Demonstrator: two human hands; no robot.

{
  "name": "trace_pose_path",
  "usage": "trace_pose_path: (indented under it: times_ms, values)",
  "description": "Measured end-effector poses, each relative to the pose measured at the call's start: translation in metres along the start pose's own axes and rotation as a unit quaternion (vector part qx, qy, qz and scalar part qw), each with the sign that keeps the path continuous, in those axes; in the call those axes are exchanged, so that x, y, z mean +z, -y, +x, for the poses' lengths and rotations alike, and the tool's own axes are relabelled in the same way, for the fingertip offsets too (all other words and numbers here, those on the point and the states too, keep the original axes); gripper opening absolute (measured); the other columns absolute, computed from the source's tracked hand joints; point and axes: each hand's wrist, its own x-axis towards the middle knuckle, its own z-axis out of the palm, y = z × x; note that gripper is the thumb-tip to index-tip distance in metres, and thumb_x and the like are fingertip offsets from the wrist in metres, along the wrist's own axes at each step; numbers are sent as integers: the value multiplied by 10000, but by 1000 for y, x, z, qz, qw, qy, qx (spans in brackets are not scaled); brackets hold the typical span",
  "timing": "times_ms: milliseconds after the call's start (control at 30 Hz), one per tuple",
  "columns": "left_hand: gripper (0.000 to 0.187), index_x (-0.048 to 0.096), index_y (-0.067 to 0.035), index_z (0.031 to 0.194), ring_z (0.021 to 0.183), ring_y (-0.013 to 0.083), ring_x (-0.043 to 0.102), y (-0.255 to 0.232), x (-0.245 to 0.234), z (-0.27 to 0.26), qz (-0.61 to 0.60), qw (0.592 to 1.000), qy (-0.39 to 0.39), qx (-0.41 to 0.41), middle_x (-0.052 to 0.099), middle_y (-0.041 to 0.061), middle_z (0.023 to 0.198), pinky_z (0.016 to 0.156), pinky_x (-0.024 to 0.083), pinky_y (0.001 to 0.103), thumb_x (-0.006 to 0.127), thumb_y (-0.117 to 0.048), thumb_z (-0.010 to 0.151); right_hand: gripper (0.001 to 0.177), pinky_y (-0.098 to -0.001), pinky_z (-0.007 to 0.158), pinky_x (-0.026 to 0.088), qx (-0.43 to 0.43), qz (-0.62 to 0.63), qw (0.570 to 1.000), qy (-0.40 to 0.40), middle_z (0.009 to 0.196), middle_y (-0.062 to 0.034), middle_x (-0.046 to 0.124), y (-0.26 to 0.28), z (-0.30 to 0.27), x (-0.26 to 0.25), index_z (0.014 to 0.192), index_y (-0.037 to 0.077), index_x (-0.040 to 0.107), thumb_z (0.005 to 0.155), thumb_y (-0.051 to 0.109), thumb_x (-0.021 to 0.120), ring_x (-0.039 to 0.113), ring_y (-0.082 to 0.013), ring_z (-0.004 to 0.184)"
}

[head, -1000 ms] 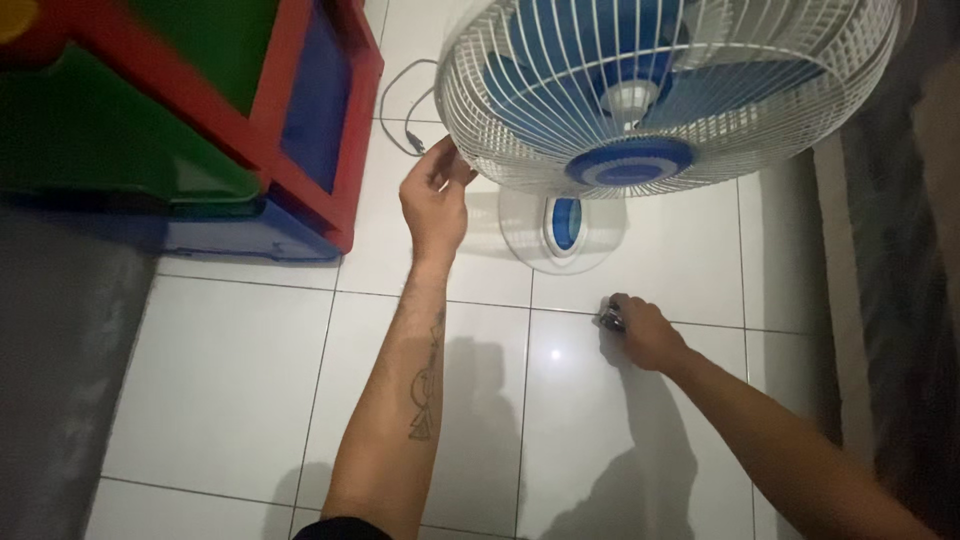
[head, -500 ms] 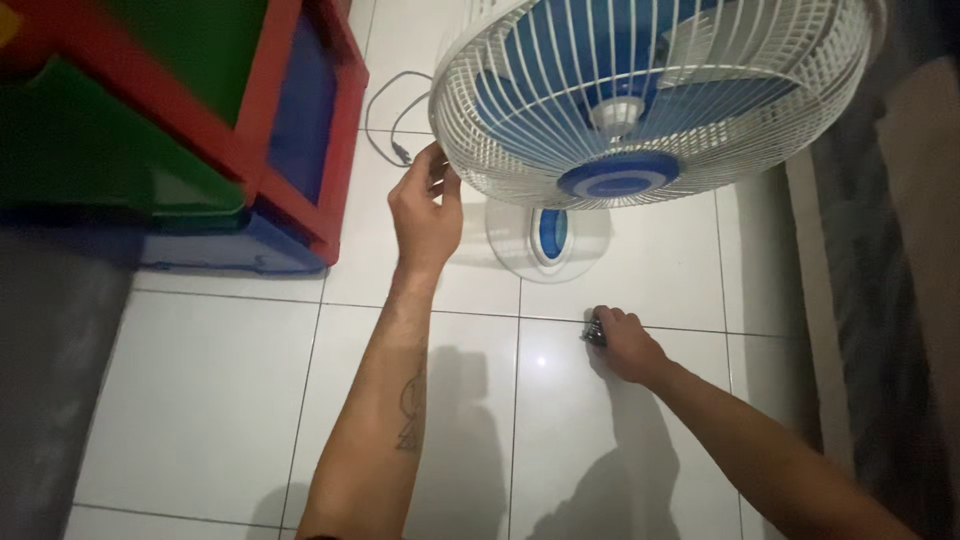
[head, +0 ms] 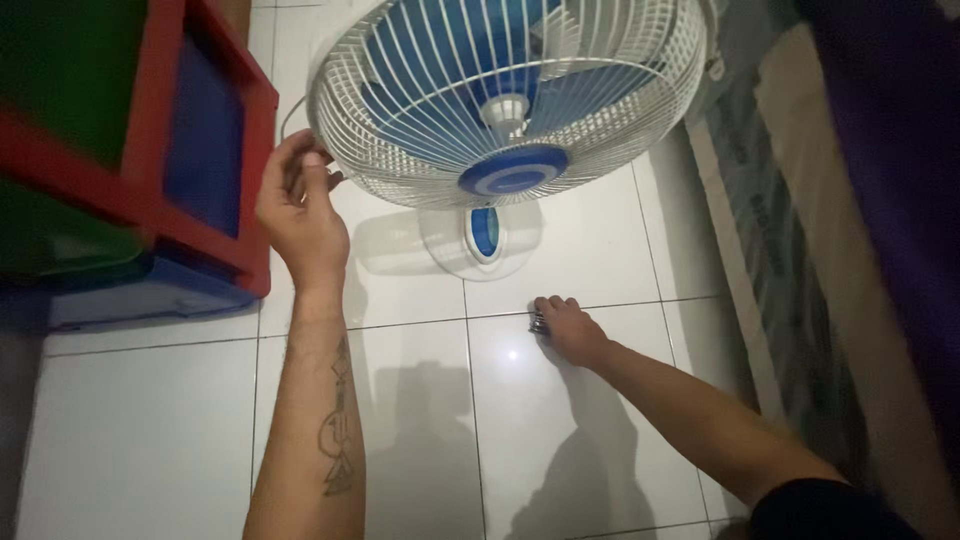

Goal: The person disassembles a standing fan by hand. They remove the front grille, unscrew the central hub to detach the fan blades, and then remove the rear grille.

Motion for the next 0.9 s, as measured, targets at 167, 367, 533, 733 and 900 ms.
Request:
trace_pose_path:
  times_ms: [167, 367, 533, 733, 900]
  values:
    - [295, 561, 28, 1366, 1173, 238, 715, -6, 10, -11, -25, 998, -28, -54, 674, 166, 1294, 932, 627, 365, 487, -123, 1124, 680, -467, 966, 537, -7, 18, 1000, 6, 1298, -104, 569, 1, 2, 0, 1382, 154, 468, 795, 164, 812, 562, -366, 1165]
    - [374, 521, 19, 1403, 1179, 235, 702, 11, 18, -32, -1, 992, -29, -122, 654, 174, 1316, 913, 666, 366, 410, -181, 1106, 691, -473, 969, 542, -7, 9, 1000, 3, 1296, -143, 557, 9, 7, -1, 1382, 147, 464, 803, 208, 836, 575, -375, 1148]
    - [367, 536, -8, 1385, 1140, 235, 700, 22, 8, -14, -5, 993, -42, -107, 659, 143, 1298, 897, 651, 357, 415, -250, 1136, 698, -483, 977, 529, 16, 33, 999, 24, 1285, -127, 572, 14, 1, -11, 1364, 157, 484, 781, 272, 849, 573, -366, 1178]
    - [322, 613, -39, 1289, 1097, 191, 709, 16, -23, 74, 16, 997, -11, 75, 695, 99, 1226, 878, 599, 321, 490, -321, 1190, 650, -473, 995, 512, -62, 115, 982, -136, 1283, -191, 644, -14, 15, -35, 1362, 36, 553, 851, 345, 809, 609, -358, 1182]
    - [235, 645, -45, 1251, 838, 114, 562, -6, -30, 133, 63, 976, 73, 197, 640, 34, 1058, 736, 471, 265, 571, -268, 1254, 440, -328, 872, 610, -4, 248, 951, -186, 1161, -124, 763, -28, 44, -86, 1295, 52, 663, 966, 341, 696, 749, -215, 977]
